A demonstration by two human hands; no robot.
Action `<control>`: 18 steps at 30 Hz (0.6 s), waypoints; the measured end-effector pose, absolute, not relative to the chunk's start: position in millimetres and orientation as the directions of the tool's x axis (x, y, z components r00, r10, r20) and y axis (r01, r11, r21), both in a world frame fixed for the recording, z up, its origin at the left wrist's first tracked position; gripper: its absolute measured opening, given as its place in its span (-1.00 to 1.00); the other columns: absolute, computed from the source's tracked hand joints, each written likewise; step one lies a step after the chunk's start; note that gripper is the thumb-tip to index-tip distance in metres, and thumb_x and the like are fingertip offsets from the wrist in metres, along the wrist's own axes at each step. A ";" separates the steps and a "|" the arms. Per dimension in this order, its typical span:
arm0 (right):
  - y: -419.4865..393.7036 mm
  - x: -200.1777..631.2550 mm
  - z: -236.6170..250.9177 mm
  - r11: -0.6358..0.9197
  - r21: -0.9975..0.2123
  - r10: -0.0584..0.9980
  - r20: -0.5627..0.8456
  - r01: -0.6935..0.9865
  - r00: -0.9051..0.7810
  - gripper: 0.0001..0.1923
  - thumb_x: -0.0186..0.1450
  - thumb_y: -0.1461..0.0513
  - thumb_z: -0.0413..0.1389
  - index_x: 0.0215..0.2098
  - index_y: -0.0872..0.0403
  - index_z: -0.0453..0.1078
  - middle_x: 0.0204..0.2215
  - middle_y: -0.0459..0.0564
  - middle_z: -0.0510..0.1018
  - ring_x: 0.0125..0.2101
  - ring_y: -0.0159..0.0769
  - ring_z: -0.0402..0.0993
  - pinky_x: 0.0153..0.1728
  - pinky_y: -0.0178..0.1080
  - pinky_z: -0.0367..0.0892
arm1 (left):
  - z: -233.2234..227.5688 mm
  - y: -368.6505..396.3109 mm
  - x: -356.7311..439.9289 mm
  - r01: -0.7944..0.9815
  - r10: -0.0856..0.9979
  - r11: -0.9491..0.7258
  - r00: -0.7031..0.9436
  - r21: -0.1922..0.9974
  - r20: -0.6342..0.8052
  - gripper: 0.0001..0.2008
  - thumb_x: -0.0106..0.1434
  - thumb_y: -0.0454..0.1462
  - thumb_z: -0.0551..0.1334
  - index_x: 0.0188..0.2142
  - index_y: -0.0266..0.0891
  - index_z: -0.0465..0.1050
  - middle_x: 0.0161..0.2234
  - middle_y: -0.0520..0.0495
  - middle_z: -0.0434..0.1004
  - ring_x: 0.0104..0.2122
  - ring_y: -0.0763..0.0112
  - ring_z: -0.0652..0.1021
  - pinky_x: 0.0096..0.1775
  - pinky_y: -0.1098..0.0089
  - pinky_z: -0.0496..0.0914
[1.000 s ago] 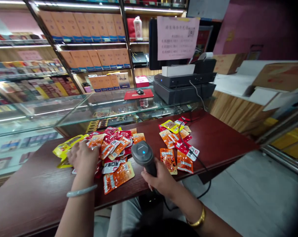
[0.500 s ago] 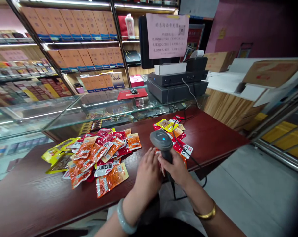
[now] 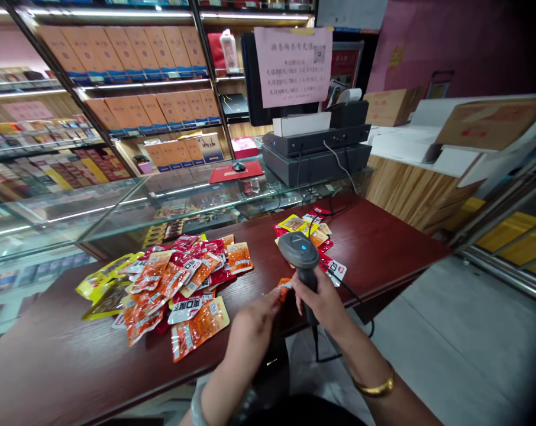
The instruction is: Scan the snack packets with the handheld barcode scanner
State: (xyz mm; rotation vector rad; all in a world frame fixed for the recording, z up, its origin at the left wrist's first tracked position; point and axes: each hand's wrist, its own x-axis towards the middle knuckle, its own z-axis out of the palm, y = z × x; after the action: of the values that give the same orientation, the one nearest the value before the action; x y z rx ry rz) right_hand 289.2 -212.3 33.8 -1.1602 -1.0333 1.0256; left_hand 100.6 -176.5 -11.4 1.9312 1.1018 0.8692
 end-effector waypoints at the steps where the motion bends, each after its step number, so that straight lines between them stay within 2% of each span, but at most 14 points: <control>1: -212.4 288.9 34.1 0.112 -0.990 0.973 0.093 -0.082 0.213 -0.62 0.28 -0.07 0.27 -0.30 0.00 0.28 -0.67 -0.28 0.38 -0.71 -0.41 0.31 -0.62 -0.33 0.31 | -6.5 -172.7 93.9 0.306 0.952 -0.212 0.280 0.928 0.125 -0.67 0.35 -0.07 0.30 0.00 -0.12 0.67 -0.04 -0.21 0.74 -0.19 0.10 0.74 -0.16 0.15 0.66; 3: -212.6 287.8 34.3 0.115 -0.990 0.970 0.094 -0.084 0.222 -0.60 0.28 -0.09 0.27 -0.30 0.00 0.28 -0.67 -0.27 0.38 -0.71 -0.41 0.31 -0.64 -0.34 0.31 | 5.1 -165.5 83.3 0.046 0.996 0.051 0.071 0.998 -0.054 -0.58 0.29 0.04 0.35 -0.06 -0.21 0.64 -0.17 -0.21 0.74 -0.45 0.24 0.67 -0.50 0.30 0.57; 4: -212.8 286.9 34.1 0.116 -0.990 0.969 0.095 -0.084 0.227 -0.59 0.28 -0.09 0.27 -0.30 0.00 0.28 -0.67 -0.27 0.39 -0.71 -0.41 0.32 -0.64 -0.33 0.32 | 11.2 -162.8 79.7 -0.094 0.990 0.141 0.019 0.986 -0.140 -0.56 0.25 0.05 0.39 -0.08 -0.24 0.61 -0.20 -0.20 0.73 -0.49 0.29 0.64 -0.57 0.35 0.52; 6: -213.0 284.4 33.3 0.113 -0.991 0.971 0.094 -0.076 0.219 -0.60 0.29 -0.09 0.27 -0.30 0.01 0.29 -0.68 -0.27 0.38 -0.72 -0.41 0.33 -0.63 -0.33 0.33 | 21.7 -159.8 76.2 -0.315 0.966 0.238 -0.020 0.919 -0.257 -0.63 0.21 -0.05 0.46 -0.12 -0.24 0.57 -0.19 -0.16 0.73 -0.43 0.30 0.66 -0.53 0.38 0.56; 8: -213.3 281.0 32.5 0.107 -0.992 0.976 0.092 -0.065 0.197 -0.61 0.30 -0.08 0.26 -0.30 0.01 0.30 -0.69 -0.26 0.38 -0.71 -0.40 0.33 -0.63 -0.33 0.33 | 27.8 -159.4 76.2 -0.435 0.946 0.273 -0.039 0.858 -0.321 -0.73 0.19 -0.22 0.48 -0.15 -0.23 0.55 -0.14 -0.14 0.72 -0.30 0.30 0.70 -0.35 0.35 0.65; 10: -214.1 276.8 31.9 0.102 -0.993 0.980 0.091 -0.057 0.177 -0.61 0.29 -0.09 0.26 -0.29 0.01 0.30 -0.68 -0.26 0.39 -0.71 -0.40 0.34 -0.63 -0.33 0.33 | 28.1 -160.0 77.8 -0.498 0.937 0.271 -0.061 0.824 -0.345 -0.75 0.15 -0.38 0.47 -0.18 -0.23 0.55 -0.11 -0.11 0.72 -0.22 0.33 0.71 -0.19 0.37 0.67; 13: -215.6 270.3 31.5 0.091 -0.994 0.984 0.079 -0.068 0.157 -0.57 0.26 -0.11 0.29 -0.29 0.01 0.30 -0.66 -0.25 0.39 -0.71 -0.40 0.33 -0.65 -0.33 0.33 | 21.5 -159.5 79.0 -0.539 0.933 0.252 -0.086 0.804 -0.350 -0.67 0.03 -0.50 0.47 -0.22 -0.25 0.54 -0.20 -0.09 0.72 -0.25 0.39 0.71 -0.12 0.43 0.63; 16: -216.6 265.2 30.7 0.076 -0.994 0.990 0.064 -0.084 0.129 -0.54 0.22 -0.13 0.31 -0.31 0.01 0.29 -0.66 -0.26 0.37 -0.72 -0.41 0.30 -0.67 -0.33 0.31 | 16.2 -155.3 74.0 -0.499 0.956 0.177 -0.117 0.848 -0.269 -0.59 -0.04 -0.41 0.54 -0.19 -0.24 0.52 -0.23 -0.08 0.71 -0.31 0.38 0.69 -0.19 0.40 0.60; 18: -216.9 263.0 30.2 0.070 -0.994 0.992 0.060 -0.085 0.115 -0.52 0.21 -0.15 0.32 -0.32 0.00 0.28 -0.66 -0.25 0.37 -0.72 -0.41 0.30 -0.67 -0.33 0.31 | 17.6 -150.6 66.4 -0.368 0.977 0.082 -0.155 0.926 -0.148 -0.56 -0.06 -0.27 0.57 -0.18 -0.24 0.53 -0.24 -0.06 0.71 -0.34 0.36 0.66 -0.24 0.38 0.57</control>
State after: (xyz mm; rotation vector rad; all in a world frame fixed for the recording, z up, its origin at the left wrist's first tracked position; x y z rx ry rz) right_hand 263.0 -216.9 30.2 -1.1481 -1.0923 1.1200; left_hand 66.4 -150.6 17.6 0.7588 1.1097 1.4020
